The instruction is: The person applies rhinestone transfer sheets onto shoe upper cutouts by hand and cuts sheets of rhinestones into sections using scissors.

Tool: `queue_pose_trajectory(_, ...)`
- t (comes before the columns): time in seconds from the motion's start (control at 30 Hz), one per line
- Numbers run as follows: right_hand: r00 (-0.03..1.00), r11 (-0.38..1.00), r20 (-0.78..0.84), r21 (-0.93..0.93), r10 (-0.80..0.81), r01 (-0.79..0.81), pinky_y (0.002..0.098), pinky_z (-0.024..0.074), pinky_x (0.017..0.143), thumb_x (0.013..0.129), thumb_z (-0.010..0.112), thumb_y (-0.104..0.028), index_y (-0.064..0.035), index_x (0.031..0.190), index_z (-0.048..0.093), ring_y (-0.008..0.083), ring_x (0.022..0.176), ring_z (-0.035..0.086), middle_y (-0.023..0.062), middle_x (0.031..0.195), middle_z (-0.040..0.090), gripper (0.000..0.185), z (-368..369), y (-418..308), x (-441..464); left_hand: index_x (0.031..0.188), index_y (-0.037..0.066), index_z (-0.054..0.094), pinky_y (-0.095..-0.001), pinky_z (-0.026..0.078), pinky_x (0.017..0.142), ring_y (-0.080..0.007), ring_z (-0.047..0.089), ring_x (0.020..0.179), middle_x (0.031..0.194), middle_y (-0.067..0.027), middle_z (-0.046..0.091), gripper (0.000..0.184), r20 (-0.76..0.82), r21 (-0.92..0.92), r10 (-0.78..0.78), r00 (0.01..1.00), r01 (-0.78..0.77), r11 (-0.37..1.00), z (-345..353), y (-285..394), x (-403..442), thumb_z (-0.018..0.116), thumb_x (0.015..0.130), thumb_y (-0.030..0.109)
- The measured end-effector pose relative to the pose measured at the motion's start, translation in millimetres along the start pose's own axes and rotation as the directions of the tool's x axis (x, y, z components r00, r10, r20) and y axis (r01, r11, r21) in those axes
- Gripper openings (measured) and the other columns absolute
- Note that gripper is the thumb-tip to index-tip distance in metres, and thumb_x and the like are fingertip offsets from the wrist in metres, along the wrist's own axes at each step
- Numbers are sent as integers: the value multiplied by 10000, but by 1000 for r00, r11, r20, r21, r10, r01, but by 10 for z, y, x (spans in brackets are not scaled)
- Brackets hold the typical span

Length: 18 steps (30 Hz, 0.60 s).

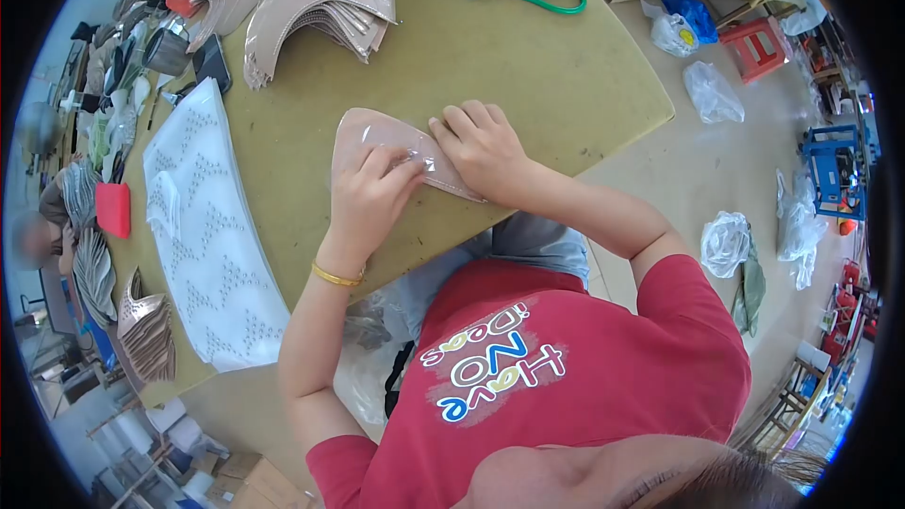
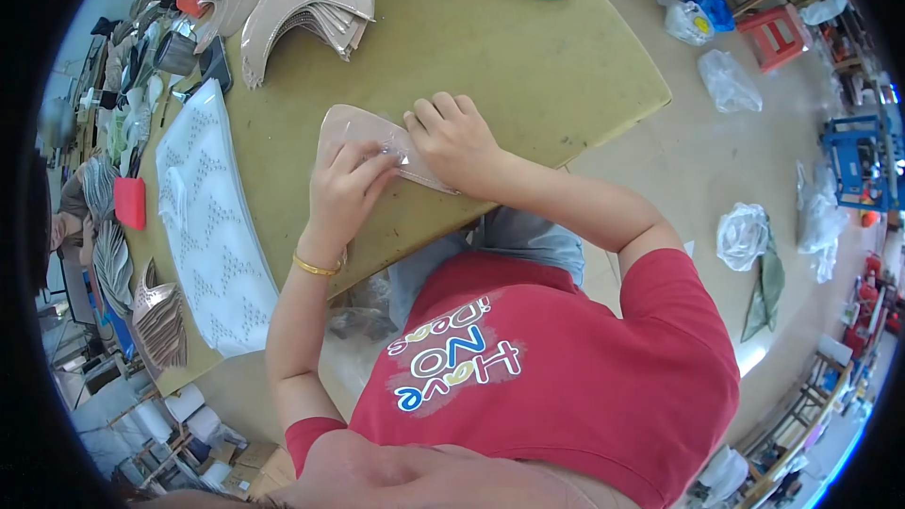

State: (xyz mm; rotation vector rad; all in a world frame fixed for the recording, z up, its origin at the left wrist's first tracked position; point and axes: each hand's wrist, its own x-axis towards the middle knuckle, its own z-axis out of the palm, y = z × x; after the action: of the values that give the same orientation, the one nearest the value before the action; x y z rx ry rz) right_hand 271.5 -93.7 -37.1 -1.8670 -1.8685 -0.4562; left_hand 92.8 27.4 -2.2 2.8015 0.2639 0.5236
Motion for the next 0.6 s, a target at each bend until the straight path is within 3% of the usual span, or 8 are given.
queue_pose_trajectory(0.07,1000,1000,8,-25,1,-1,357,432,780,776,568,-164,-4,1049,667,237,907,539,77,967,569,332,-6,-3,-5,937,39,680,-347,495,708,-233,633,811,998,-72,681,194,-103,-70,13,995,-20,997,33,-60,-1,708,860,214)
queue_pose_trajectory(0.1,1000,1000,12,-32,1,0,357,431,778,780,563,-162,-1,1052,665,237,905,539,77,968,570,332,-4,-11,-5,957,30,665,-341,505,688,-230,640,787,988,-82,687,198,-81,-304,-267,960,232,924,23,-76,12,681,890,216)
queue_pose_trajectory(0.17,1000,999,1,-47,-17,17,353,418,751,777,561,-159,7,1041,664,232,881,527,76,939,561,328,6,-15,-5,996,12,634,-329,525,648,-224,654,739,969,-102,700,213,144,-654,-705,694,602,458,-12,-130,34,627,949,219)
queue_pose_trajectory(0.27,998,996,-33,-69,-53,50,345,391,696,763,566,-155,19,1010,664,221,836,502,71,874,539,317,17,-12,11,1059,5,569,-340,579,695,-241,690,827,1063,-133,692,211,273,-915,-843,464,395,-78,-177,-364,-29,539,1004,206)
queue_pose_trajectory(0.3,998,996,-34,-73,-55,52,346,389,692,765,566,-155,21,1006,664,221,835,501,70,868,537,314,11,-15,12,1093,15,509,-391,603,805,-317,691,972,1146,-171,671,193,323,-908,-852,412,390,-156,-276,-397,-80,477,1025,193)
queue_pose_trajectory(0.4,998,994,-33,-90,-60,57,347,386,685,770,566,-155,19,995,664,220,831,499,69,856,535,301,20,-10,8,1064,44,515,-389,617,807,-355,637,1113,1273,-203,607,196,375,-926,-858,350,170,-336,-383,-610,-374,430,1043,220)
queue_pose_trajectory(0.53,996,991,-45,-119,-71,65,347,384,679,779,566,-158,12,978,665,218,827,497,64,855,537,280,24,-27,25,1082,37,507,-428,596,835,-355,611,1150,1275,-210,598,194,283,-955,-925,255,-15,-296,-454,-409,-454,407,1050,200)
queue_pose_trajectory(0.6,997,991,-41,-126,-61,56,349,384,682,789,562,-153,7,974,666,218,832,501,64,862,544,265,9,-40,33,1100,28,508,-415,594,807,-338,614,1137,1298,-207,582,216,134,-964,-963,233,-194,-181,-513,-436,-579,413,1049,215)
